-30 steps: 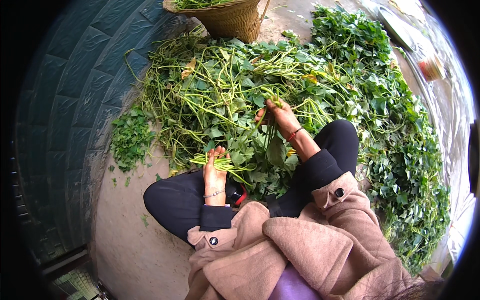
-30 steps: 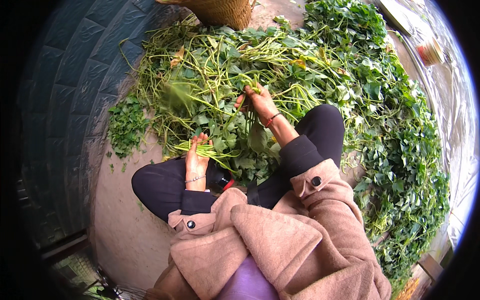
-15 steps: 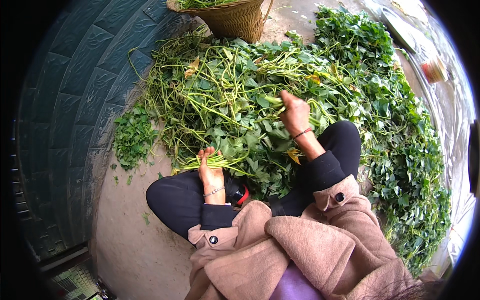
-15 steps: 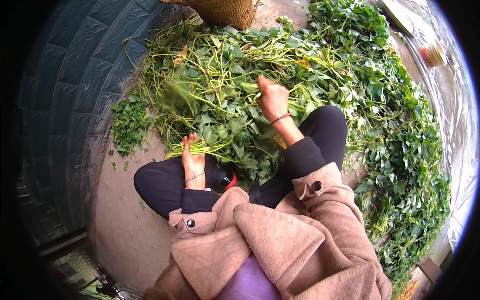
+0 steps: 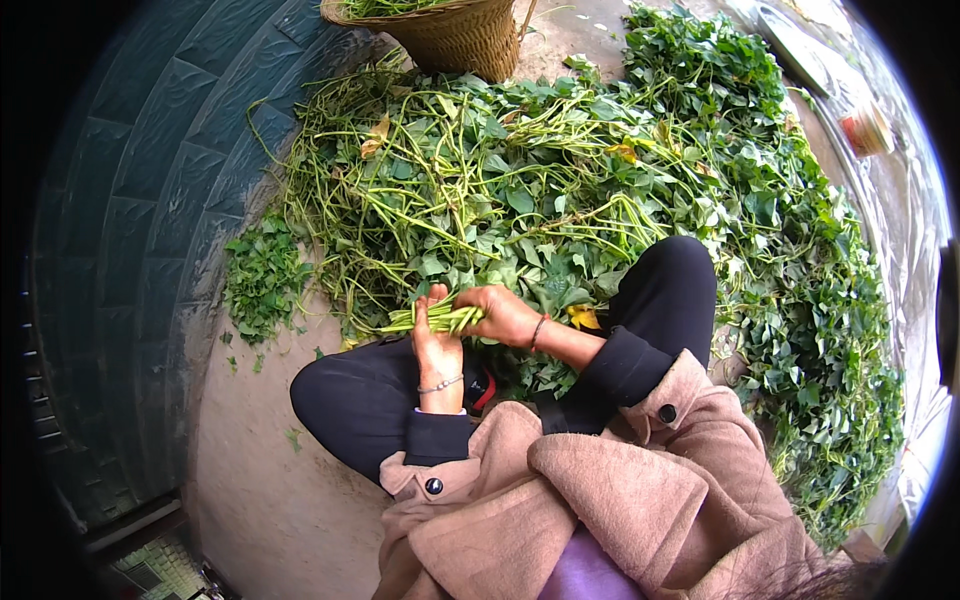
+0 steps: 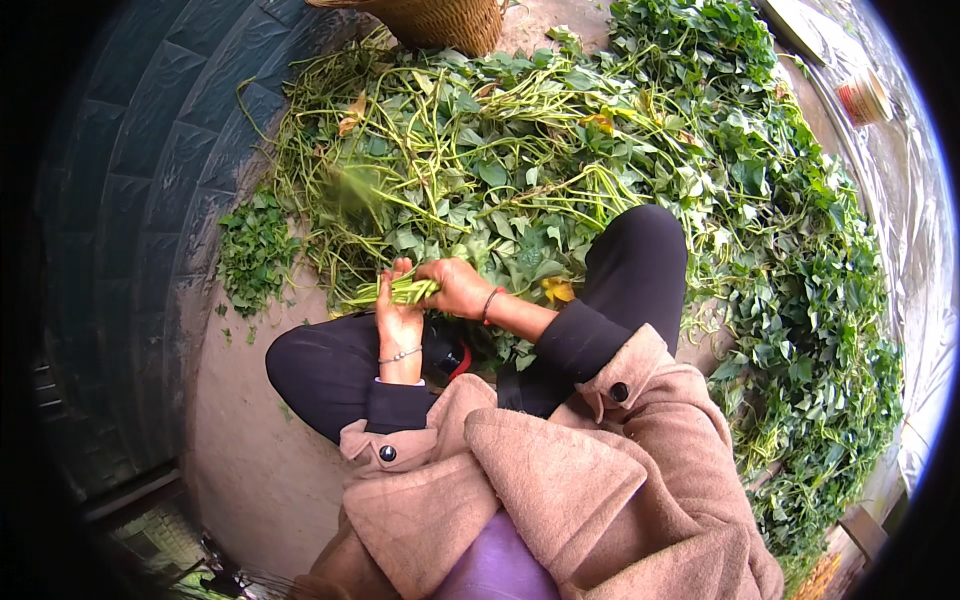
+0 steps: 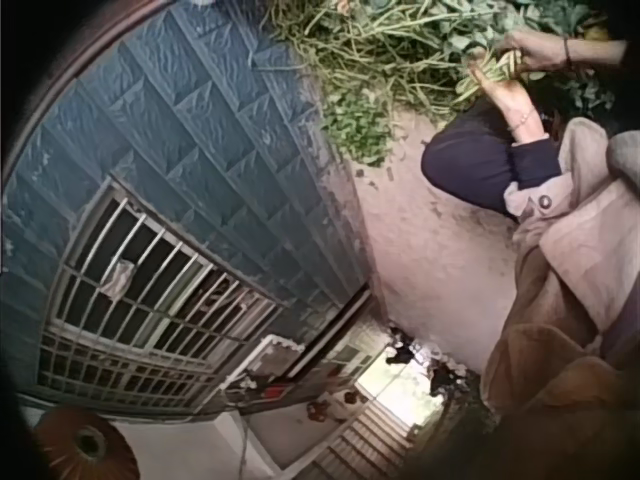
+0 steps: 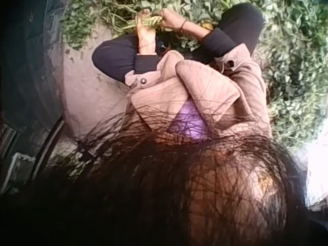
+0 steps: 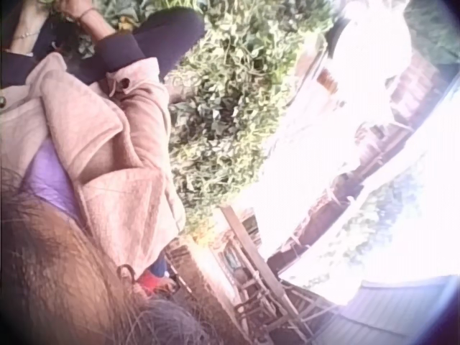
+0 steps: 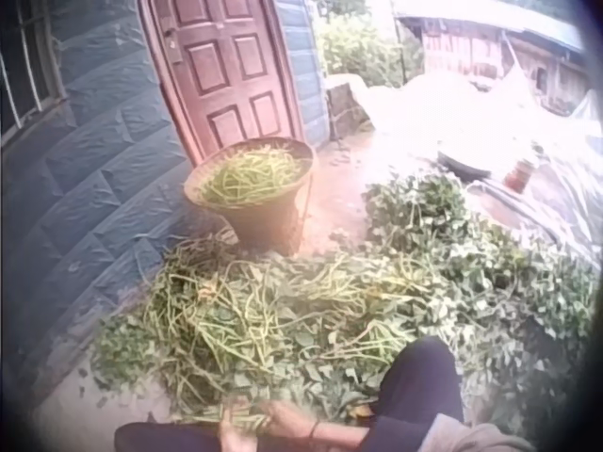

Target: The person sits on the floor and sorts through a large pile of leafy green vegetables, picking up stems and leaves and placing them into a woven basket. The person repeatedly handles the greens, separating them by hand.

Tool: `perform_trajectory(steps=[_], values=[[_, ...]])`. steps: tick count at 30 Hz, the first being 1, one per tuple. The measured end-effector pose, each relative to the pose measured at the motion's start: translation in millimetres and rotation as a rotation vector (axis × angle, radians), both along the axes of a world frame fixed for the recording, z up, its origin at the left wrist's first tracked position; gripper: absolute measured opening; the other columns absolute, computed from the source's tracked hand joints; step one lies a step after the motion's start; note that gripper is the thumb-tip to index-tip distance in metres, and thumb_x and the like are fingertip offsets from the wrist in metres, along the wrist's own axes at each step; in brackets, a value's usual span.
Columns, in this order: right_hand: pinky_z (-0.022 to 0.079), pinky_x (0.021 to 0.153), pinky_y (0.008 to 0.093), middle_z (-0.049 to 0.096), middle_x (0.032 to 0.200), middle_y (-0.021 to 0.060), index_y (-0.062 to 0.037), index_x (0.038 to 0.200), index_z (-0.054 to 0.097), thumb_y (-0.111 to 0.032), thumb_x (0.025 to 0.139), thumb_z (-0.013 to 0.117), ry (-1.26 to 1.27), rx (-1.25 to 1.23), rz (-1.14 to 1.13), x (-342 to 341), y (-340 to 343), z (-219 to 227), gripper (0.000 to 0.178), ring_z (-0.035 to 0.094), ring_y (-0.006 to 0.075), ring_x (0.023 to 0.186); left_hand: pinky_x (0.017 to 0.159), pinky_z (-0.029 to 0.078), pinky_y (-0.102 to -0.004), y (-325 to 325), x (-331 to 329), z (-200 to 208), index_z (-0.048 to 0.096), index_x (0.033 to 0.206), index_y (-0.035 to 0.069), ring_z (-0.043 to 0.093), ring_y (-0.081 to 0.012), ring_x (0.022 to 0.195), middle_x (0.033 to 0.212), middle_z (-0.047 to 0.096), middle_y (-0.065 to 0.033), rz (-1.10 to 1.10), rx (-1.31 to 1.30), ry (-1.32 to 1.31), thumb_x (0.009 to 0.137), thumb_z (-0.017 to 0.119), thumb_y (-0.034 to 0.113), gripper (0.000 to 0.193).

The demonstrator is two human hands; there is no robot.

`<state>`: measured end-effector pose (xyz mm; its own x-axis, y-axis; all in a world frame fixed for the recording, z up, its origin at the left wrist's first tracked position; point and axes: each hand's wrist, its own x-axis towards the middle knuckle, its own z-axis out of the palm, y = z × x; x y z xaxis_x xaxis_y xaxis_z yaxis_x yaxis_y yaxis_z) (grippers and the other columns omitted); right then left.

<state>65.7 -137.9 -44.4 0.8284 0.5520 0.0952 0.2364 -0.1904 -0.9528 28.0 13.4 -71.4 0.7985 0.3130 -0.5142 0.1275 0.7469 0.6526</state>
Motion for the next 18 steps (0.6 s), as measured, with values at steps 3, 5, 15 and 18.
perform_trajectory(steps=[3, 5, 15, 18], values=[[0.05, 0.071, 0.0432, 0.067, 0.085, 0.0148, -0.0081, 0.098, 0.067, -0.02, 0.068, 0.075, -0.085, -0.135, -0.014, -1, 5, -11, 0.033, 0.065, 0.0344, 0.08, 0.09, 0.047, -0.0373, -5, -4, -4, 0.053, 0.1, 0.008, 0.058, -0.0222, 0.102, 0.109, 0.061, -0.0107, -0.114, -0.055, -0.117, 0.098, 0.048, 0.032, 0.025], [0.051, 0.073, 0.0421, 0.067, 0.084, 0.0162, -0.009, 0.1, 0.067, -0.02, 0.071, 0.073, 0.028, -0.127, 0.032, 5, -3, -22, 0.031, 0.065, 0.0344, 0.08, 0.093, 0.046, -0.0403, -9, -1, 2, 0.056, 0.095, 0.008, 0.059, -0.0234, 0.1, 0.107, 0.063, -0.0122, -0.242, -0.107, -0.128, 0.098, 0.049, 0.026, 0.019], [0.049, 0.066, 0.0288, 0.066, 0.077, 0.0066, -0.0023, 0.097, 0.065, -0.013, 0.076, 0.065, 0.382, 0.03, -0.019, 53, -53, 4, 0.024, 0.06, 0.0125, 0.071, 0.054, 0.042, -0.0229, -2, 0, 16, 0.052, 0.094, 0.007, 0.053, -0.0106, 0.063, 0.082, 0.059, -0.0044, -0.386, 0.261, 0.041, 0.099, 0.051, 0.025, 0.018], [0.047, 0.065, 0.0262, 0.066, 0.078, 0.0024, -0.0034, 0.101, 0.065, -0.011, 0.075, 0.064, 0.584, 0.047, -0.064, 51, -60, 18, 0.027, 0.058, 0.0103, 0.071, 0.054, 0.04, -0.0222, 5, 3, 18, 0.051, 0.093, 0.008, 0.05, -0.0104, 0.063, 0.077, 0.053, -0.0017, -0.262, 0.199, -0.001, 0.099, 0.051, 0.024, 0.017]])
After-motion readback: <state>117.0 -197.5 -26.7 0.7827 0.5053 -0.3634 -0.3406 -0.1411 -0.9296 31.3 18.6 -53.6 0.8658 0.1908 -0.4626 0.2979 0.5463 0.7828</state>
